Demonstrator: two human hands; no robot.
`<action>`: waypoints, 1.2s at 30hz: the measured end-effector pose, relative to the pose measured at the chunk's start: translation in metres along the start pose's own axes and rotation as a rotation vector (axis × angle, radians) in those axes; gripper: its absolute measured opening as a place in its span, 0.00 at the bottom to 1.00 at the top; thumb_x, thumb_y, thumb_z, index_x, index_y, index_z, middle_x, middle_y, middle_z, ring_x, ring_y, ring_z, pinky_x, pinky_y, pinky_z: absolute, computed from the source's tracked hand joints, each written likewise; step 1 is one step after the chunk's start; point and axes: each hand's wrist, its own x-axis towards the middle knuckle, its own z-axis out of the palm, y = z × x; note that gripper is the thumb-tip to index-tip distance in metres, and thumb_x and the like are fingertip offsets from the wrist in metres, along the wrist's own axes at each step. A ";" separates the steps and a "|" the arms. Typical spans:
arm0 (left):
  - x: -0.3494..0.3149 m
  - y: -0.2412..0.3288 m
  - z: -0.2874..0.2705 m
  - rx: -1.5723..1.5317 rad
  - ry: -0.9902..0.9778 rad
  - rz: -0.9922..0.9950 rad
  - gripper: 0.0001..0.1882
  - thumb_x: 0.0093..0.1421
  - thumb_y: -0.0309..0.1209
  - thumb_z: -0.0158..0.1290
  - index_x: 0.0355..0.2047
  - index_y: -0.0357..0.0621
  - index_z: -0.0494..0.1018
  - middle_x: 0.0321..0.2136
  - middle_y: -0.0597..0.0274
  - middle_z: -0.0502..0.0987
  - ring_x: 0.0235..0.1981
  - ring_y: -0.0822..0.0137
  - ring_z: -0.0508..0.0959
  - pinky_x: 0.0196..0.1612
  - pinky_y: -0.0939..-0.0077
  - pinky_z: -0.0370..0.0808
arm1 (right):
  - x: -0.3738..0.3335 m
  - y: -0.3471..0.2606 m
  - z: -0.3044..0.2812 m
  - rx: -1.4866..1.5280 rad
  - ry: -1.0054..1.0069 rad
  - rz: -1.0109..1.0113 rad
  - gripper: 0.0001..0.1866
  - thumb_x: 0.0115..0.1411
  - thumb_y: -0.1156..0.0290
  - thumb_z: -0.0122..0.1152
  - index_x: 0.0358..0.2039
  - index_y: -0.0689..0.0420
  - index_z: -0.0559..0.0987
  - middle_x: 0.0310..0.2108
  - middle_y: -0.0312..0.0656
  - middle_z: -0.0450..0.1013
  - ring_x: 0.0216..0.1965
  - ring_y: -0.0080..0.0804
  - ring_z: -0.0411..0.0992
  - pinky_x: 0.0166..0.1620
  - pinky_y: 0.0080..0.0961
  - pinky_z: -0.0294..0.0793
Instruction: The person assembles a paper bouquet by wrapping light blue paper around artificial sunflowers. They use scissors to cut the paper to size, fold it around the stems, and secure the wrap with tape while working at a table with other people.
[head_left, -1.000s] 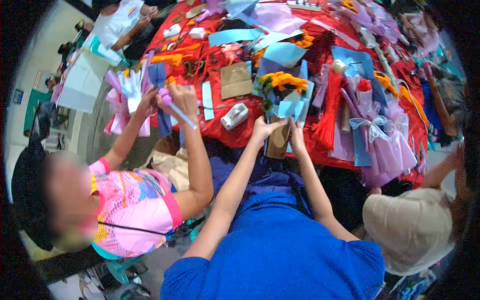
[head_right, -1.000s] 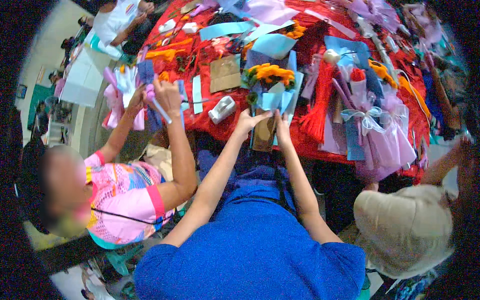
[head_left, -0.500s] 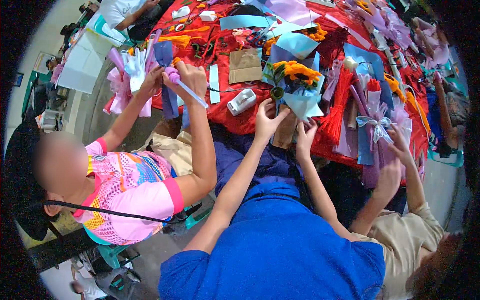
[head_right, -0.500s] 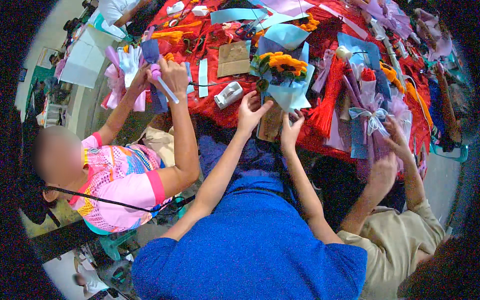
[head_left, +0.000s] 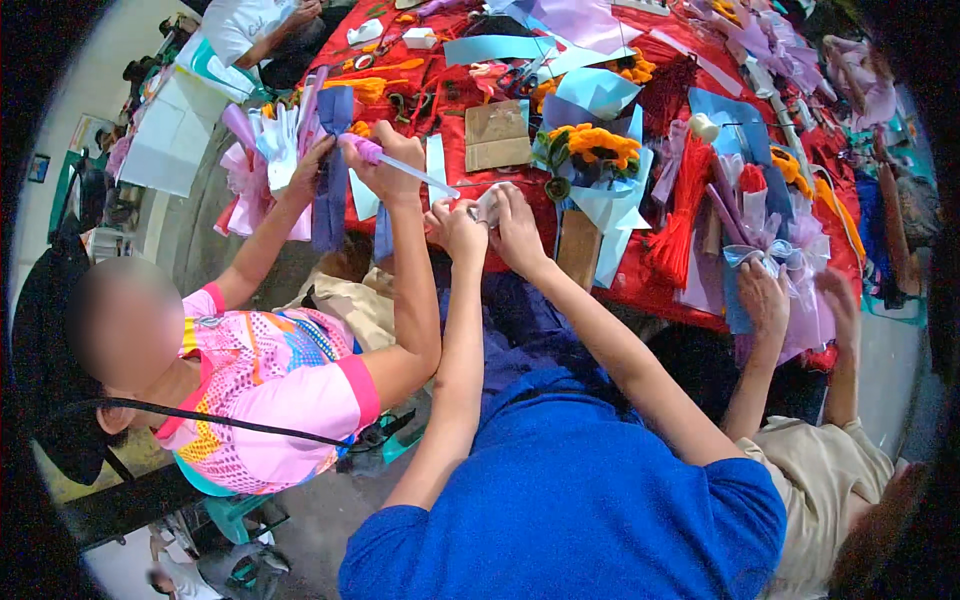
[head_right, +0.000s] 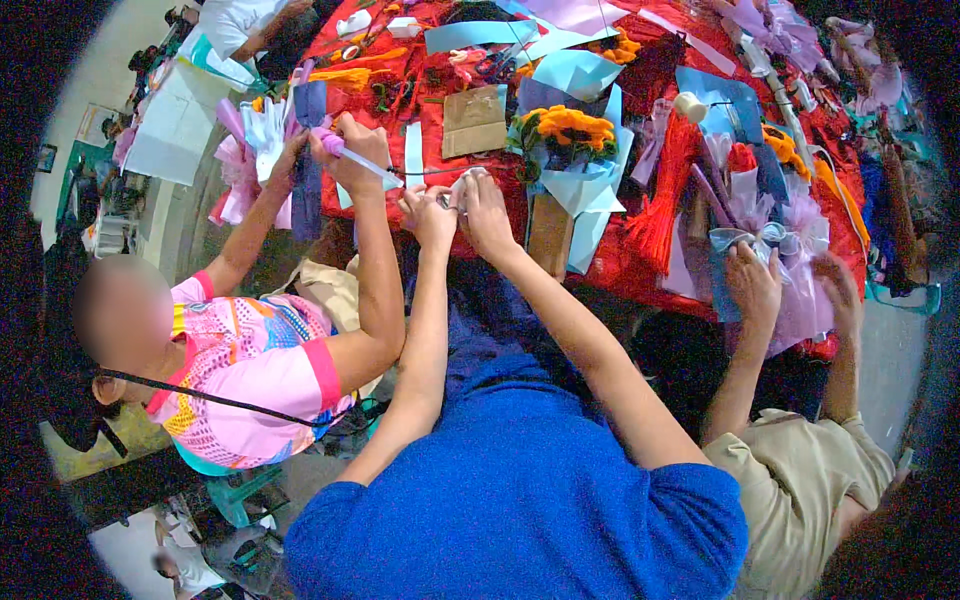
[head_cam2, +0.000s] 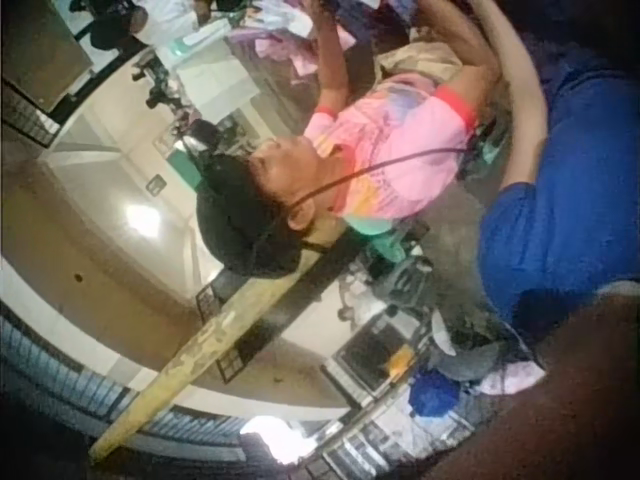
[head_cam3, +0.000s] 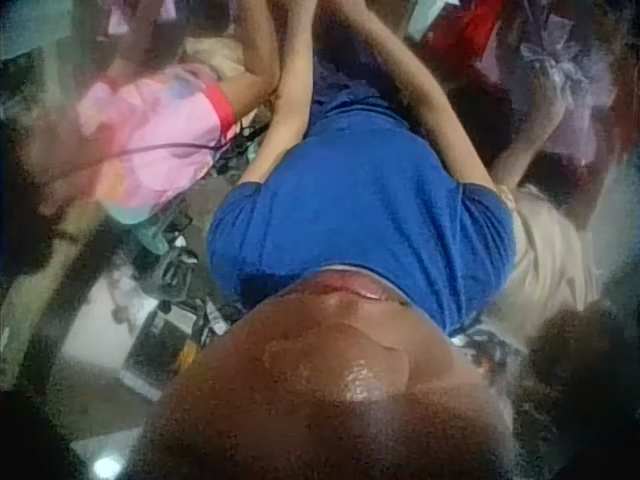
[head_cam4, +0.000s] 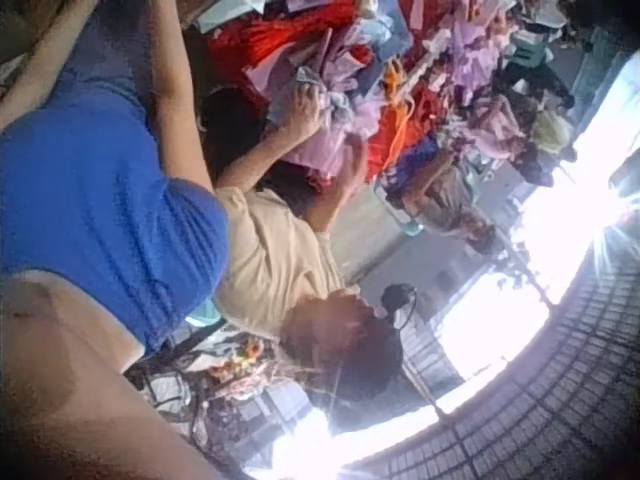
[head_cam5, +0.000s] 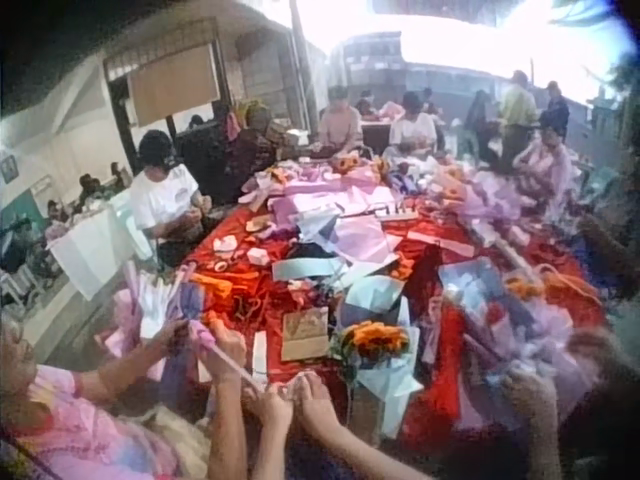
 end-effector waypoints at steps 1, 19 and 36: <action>-0.001 0.001 -0.002 0.005 -0.018 -0.033 0.08 0.46 0.40 0.58 0.24 0.53 0.77 0.40 0.60 0.66 0.46 0.55 0.63 0.44 0.54 0.64 | 0.001 0.001 0.003 -0.043 0.038 0.001 0.29 0.43 0.75 0.57 0.47 0.64 0.61 0.48 0.54 0.59 0.51 0.52 0.58 0.51 0.40 0.60; 0.011 -0.018 -0.010 -0.324 -0.203 0.024 0.12 0.48 0.35 0.57 0.28 0.39 0.77 0.23 0.52 0.77 0.24 0.60 0.78 0.32 0.71 0.72 | 0.008 0.011 0.013 -0.335 -0.158 0.116 0.23 0.44 0.68 0.57 0.44 0.54 0.69 0.43 0.41 0.62 0.49 0.37 0.60 0.44 0.43 0.63; 0.020 -0.058 0.016 -0.899 -0.061 0.005 0.16 0.53 0.40 0.55 0.28 0.39 0.70 0.20 0.66 0.71 0.21 0.75 0.68 0.28 0.81 0.66 | -0.002 0.035 0.023 -0.160 -0.295 0.160 0.27 0.47 0.73 0.53 0.50 0.53 0.63 0.55 0.44 0.55 0.55 0.44 0.55 0.47 0.49 0.64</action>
